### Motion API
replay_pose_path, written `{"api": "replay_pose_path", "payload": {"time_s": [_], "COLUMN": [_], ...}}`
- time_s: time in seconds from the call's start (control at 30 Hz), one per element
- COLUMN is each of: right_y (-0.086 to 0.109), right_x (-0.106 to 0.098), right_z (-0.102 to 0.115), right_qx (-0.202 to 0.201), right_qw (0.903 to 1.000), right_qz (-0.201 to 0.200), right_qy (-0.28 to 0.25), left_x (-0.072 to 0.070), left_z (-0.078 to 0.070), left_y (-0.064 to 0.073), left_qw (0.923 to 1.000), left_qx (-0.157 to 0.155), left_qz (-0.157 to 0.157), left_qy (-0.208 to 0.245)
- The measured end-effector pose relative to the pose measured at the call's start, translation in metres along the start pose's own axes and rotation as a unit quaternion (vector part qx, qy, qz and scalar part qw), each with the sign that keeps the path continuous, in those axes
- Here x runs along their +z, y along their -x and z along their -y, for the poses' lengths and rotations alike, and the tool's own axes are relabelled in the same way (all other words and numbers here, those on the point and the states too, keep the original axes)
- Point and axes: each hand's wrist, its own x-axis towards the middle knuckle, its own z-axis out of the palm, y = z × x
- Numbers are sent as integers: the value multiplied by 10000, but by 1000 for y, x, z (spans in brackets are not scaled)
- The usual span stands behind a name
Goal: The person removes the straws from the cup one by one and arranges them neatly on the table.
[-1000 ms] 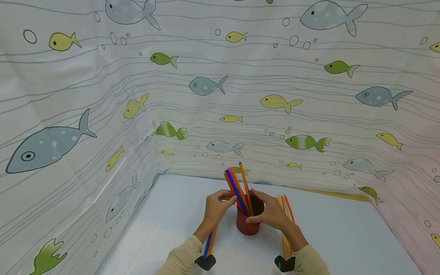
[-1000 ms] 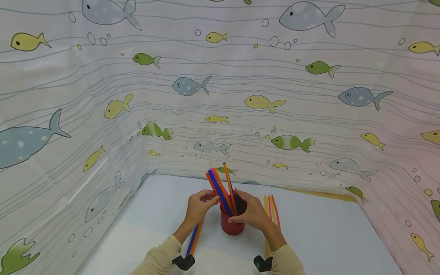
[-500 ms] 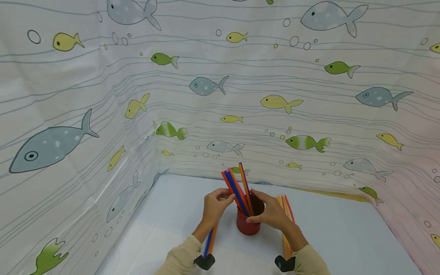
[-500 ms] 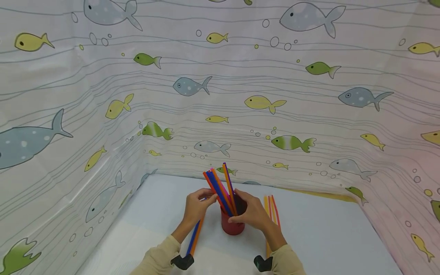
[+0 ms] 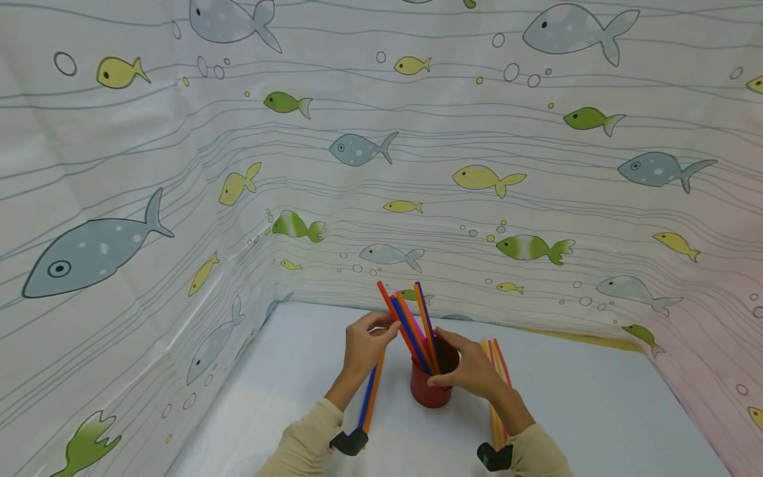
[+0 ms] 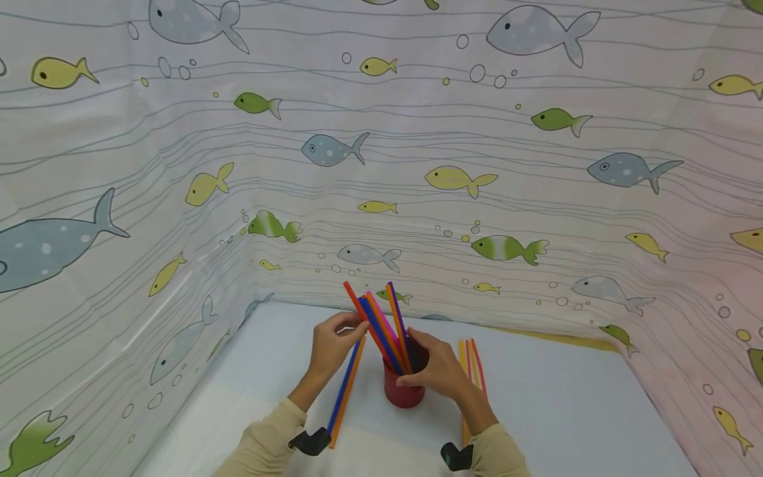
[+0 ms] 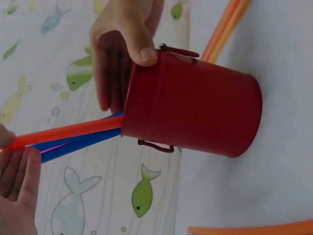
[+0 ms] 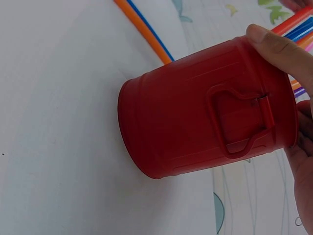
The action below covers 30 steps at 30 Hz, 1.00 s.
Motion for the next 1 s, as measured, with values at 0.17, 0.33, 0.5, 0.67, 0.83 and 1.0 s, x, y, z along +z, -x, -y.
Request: {"api": "replay_pose_path", "payload": {"time_s": [0.17,0.33,0.5,0.67,0.83,1.0], "right_y": [0,0,0,1,1,1], "right_x": [0,-1,-1,-1,-2,-2], "right_z": [1,2,2,2,3,5], "right_qx": [23,20,3,29,146,303], "right_qw": [10000,10000,10000,10000,9998,9994], "right_qz": [-16,5,20,33,88,127], "right_qy": [74,34,-39,-19,-105,-72], "left_x": [-5,-9,-13,-19,-29,-38], "left_z": [-7,-15,-22,-34,-46,-52], "left_y": [-4,-6,-8,-13,-21,-30], "left_qw": [10000,9999,9999,9997,9992,9976], "left_qx": [37,83,81,195,361,597], "left_qz": [-21,-30,13,43,-12,-31], "left_qy": [72,54,145,141,193,347]}}
